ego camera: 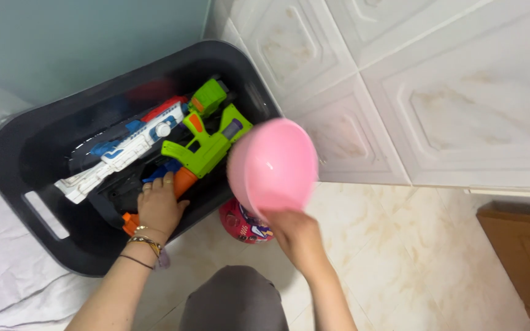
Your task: Disassembling and cleaning the components of a handheld vacuum cleaner in a bathroom, including soaking parts in soapy water.
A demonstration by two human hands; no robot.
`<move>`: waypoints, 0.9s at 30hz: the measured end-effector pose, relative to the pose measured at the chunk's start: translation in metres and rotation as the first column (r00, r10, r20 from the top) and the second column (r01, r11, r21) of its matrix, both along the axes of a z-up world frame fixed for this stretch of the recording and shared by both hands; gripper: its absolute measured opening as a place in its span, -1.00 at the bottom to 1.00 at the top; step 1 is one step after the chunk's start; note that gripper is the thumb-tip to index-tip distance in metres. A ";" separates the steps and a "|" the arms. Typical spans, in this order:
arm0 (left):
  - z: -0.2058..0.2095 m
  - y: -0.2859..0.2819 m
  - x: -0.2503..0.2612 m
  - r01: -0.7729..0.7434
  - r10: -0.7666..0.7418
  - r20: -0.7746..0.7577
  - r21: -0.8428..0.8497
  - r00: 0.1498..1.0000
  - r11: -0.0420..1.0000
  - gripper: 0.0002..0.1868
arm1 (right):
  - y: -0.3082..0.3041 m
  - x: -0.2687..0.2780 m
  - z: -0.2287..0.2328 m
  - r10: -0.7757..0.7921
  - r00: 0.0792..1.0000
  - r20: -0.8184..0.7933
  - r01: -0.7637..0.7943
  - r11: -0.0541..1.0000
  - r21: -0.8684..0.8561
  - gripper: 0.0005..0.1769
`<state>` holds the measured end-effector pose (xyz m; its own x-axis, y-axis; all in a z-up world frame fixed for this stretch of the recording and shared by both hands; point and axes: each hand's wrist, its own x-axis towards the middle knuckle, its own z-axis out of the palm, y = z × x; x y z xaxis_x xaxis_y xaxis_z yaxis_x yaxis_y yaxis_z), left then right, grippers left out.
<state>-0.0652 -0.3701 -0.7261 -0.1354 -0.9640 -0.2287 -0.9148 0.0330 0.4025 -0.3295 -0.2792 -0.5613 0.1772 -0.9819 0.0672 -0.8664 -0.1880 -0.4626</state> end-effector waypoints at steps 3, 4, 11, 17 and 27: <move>-0.015 0.001 0.006 0.085 -0.088 0.079 0.039 0.993 0.996 -0.17 | 0.060 -0.011 0.051 -0.167 0.984 -0.056 0.170 0.984 0.054 -0.67; -0.017 0.000 0.007 0.097 -0.100 0.081 0.037 0.992 0.995 -0.17 | 0.078 -0.024 0.040 -0.179 0.982 -0.053 0.182 0.982 0.052 -0.67; 0.027 0.009 0.016 0.157 -0.158 0.028 0.003 0.987 0.988 -0.30 | 0.148 -0.071 -0.086 -0.533 0.803 -0.268 0.587 0.786 0.195 -0.74; 0.110 0.025 0.032 0.081 -0.073 -0.149 0.051 0.986 0.995 -0.31 | 0.143 -0.083 -0.180 -0.595 0.762 -0.257 0.640 0.752 0.157 -0.79; 0.153 0.029 -0.052 0.699 -0.613 -0.470 0.013 0.635 0.715 -0.25 | 0.160 -0.106 -0.204 -0.800 0.584 0.138 0.768 0.599 0.224 -0.46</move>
<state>-0.1175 -0.3415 -0.5735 -0.8352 -0.5291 -0.1504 -0.4258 0.4489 0.7856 -0.4357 -0.1193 -0.7648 -0.6688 -0.7318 -0.1309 -0.5288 0.5920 -0.6083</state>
